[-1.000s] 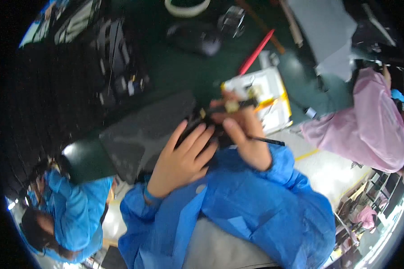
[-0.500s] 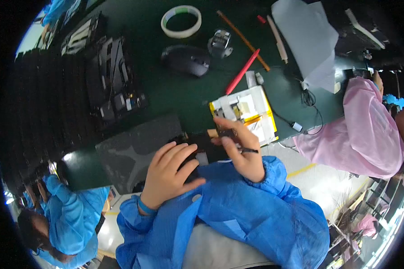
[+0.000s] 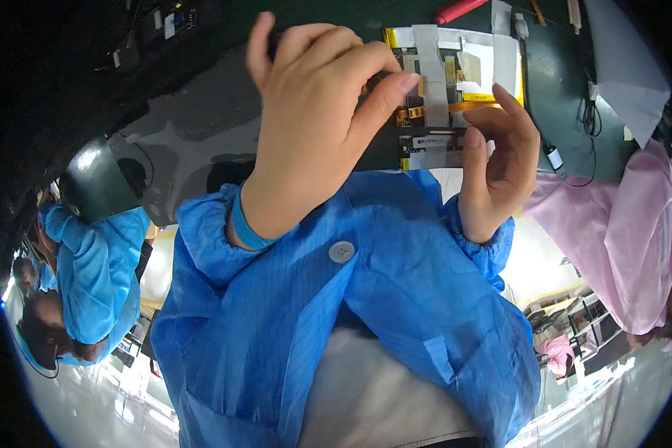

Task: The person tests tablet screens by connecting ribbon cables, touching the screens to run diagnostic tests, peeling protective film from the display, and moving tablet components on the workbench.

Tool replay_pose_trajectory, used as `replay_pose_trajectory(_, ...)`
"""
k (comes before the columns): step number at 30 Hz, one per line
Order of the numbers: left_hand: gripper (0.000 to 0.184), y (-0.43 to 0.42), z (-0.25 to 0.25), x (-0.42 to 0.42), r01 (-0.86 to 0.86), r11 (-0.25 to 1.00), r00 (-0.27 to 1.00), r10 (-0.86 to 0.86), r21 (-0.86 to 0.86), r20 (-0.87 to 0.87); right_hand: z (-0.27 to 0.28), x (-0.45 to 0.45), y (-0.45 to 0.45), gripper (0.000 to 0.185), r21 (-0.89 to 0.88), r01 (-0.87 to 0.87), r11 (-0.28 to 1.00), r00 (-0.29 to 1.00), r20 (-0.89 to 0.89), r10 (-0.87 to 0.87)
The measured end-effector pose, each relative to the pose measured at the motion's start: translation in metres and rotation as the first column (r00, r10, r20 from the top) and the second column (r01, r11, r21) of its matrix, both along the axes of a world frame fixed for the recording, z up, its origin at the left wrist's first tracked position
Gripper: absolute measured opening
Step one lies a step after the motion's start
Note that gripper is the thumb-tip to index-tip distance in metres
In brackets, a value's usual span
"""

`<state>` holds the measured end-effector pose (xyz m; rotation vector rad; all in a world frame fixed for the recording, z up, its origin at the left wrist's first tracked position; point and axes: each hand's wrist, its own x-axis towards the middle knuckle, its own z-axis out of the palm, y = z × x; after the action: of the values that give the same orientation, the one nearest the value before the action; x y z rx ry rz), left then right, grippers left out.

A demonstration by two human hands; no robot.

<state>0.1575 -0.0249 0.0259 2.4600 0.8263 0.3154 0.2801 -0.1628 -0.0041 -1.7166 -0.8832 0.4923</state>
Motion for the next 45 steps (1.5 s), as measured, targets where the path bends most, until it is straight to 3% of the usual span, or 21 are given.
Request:
replay_pose_trajectory(1,0.018,-0.001,-0.005,-0.001,-0.03,0.993,0.999,0.032,0.117,-0.02,-0.003,0.004,0.0,0.037,0.018,-0.033,0.999,0.999,0.017,0.033)
replay_pose_trajectory(6,0.016,-0.008,-0.01,-0.005,-0.072,0.965,0.991,0.098,0.251,-0.094,-0.005,0.006,0.003,0.033,-0.025,-0.069,0.997,0.997,-0.032,0.068)
replay_pose_trajectory(16,0.015,-0.017,-0.016,-0.001,-0.133,0.955,0.976,0.173,0.264,-0.135,-0.011,0.006,0.005,0.031,-0.027,-0.071,0.997,0.997,0.001,0.071)
replay_pose_trajectory(45,0.013,-0.017,-0.011,0.009,-0.141,0.963,0.967,0.184,0.23,-0.177,-0.016,0.007,0.003,0.026,0.002,-0.095,0.995,0.994,0.06,0.095)
